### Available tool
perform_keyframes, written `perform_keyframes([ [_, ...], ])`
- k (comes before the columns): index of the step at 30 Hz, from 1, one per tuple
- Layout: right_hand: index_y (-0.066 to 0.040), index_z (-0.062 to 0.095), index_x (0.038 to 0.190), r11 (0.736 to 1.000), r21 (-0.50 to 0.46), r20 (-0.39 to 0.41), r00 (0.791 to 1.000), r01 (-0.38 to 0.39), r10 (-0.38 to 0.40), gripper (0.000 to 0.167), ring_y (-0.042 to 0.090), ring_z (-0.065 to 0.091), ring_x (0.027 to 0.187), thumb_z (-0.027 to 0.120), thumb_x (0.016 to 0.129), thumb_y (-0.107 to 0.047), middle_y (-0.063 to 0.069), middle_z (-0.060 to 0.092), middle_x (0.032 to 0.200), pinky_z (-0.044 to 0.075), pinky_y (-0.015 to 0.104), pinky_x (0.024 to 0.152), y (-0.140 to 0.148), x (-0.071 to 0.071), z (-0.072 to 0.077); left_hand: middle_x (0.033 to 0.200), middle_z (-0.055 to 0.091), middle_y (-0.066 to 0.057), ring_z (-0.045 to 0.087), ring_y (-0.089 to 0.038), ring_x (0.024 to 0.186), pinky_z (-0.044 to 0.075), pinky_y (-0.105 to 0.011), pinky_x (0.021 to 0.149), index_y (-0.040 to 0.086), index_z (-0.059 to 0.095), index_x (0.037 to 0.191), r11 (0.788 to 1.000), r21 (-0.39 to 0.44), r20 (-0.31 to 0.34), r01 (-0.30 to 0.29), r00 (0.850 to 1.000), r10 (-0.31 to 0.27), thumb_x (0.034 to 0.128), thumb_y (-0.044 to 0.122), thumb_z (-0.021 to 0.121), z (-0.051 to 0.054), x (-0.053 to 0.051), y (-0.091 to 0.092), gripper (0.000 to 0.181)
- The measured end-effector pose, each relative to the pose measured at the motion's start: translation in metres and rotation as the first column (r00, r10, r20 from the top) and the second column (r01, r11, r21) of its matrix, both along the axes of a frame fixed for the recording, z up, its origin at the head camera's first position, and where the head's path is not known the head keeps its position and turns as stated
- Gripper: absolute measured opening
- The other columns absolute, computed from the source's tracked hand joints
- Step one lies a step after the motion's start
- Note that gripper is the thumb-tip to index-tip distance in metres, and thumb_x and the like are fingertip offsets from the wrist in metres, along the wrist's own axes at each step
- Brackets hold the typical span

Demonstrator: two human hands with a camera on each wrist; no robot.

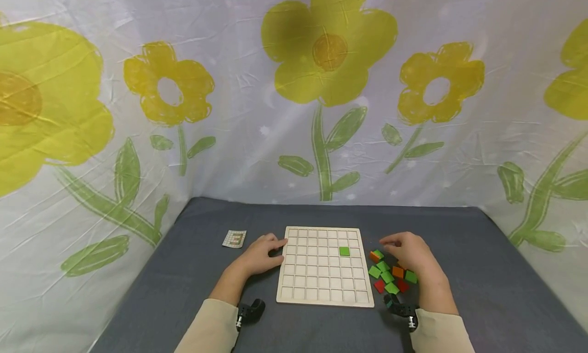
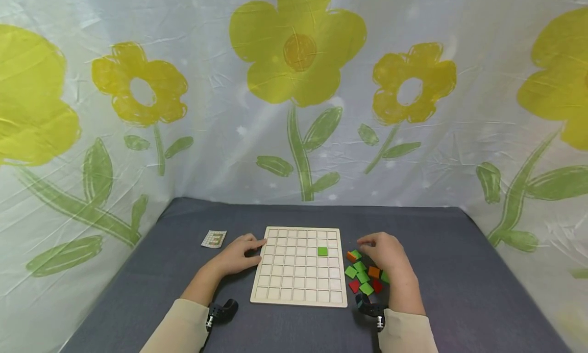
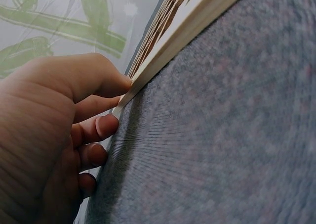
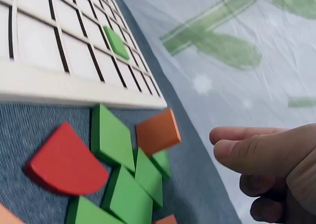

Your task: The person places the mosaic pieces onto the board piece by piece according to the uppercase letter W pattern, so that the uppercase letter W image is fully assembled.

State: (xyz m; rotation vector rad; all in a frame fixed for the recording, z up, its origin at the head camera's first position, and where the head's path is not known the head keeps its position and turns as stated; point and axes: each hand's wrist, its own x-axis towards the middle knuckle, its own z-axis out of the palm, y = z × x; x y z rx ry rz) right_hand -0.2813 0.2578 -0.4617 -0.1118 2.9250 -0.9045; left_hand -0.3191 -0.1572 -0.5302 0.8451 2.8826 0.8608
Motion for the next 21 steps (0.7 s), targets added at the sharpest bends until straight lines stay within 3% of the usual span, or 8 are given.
perform_keyframes([
  [8, -0.005, 0.075, 0.124, 1.0, 0.018, 0.059, 0.998, -0.019, 0.018, 0.029, 0.023, 0.058, 0.08, 0.067, 0.096, -0.01, 0.021, 0.067, 0.117, 0.051, 0.04, 0.069, 0.007, -0.003, -0.006, 0.096, 0.046, 0.003, 0.037, -0.014, 0.083, 0.034, -0.037, 0.073, 0.006, 0.056, 0.148, 1.0, 0.006, 0.006, 0.002, 1.0, -0.002, 0.0986, 0.022, 0.067, -0.001, -0.001, 0.0, 0.053],
  [12, -0.005, 0.076, 0.122, 0.997, -0.064, 0.075, 0.996, -0.052, 0.057, 0.031, 0.02, 0.051, 0.066, 0.068, 0.092, -0.008, 0.009, 0.063, 0.084, 0.046, 0.037, 0.063, 0.004, -0.004, -0.009, 0.096, 0.047, 0.004, 0.038, -0.014, 0.083, 0.034, -0.037, 0.074, 0.006, 0.057, 0.148, 1.0, 0.005, 0.007, -0.003, 1.0, 0.003, 0.0984, 0.022, 0.067, -0.001, 0.0, 0.0, 0.053],
  [15, -0.006, 0.076, 0.122, 0.988, -0.127, 0.086, 0.992, -0.084, 0.095, 0.033, 0.017, 0.038, 0.055, 0.068, 0.09, -0.005, 0.001, 0.041, 0.063, 0.039, 0.034, 0.057, 0.0, -0.006, -0.011, 0.096, 0.047, 0.004, 0.038, -0.015, 0.083, 0.034, -0.037, 0.074, 0.006, 0.057, 0.148, 1.0, 0.007, 0.009, -0.006, 1.0, 0.006, 0.0983, 0.022, 0.067, 0.0, 0.0, 0.0, 0.053],
  [21, -0.009, 0.077, 0.122, 0.978, -0.155, 0.092, 0.984, -0.138, 0.153, 0.035, 0.015, 0.026, 0.053, 0.067, 0.09, 0.0, -0.002, 0.029, 0.06, 0.033, 0.033, 0.056, -0.009, -0.006, -0.013, 0.096, 0.047, 0.004, 0.038, -0.014, 0.083, 0.034, -0.035, 0.074, 0.006, 0.057, 0.148, 1.0, 0.007, 0.015, -0.017, 1.0, 0.017, 0.0982, 0.022, 0.067, 0.0, 0.0, 0.001, 0.053],
])
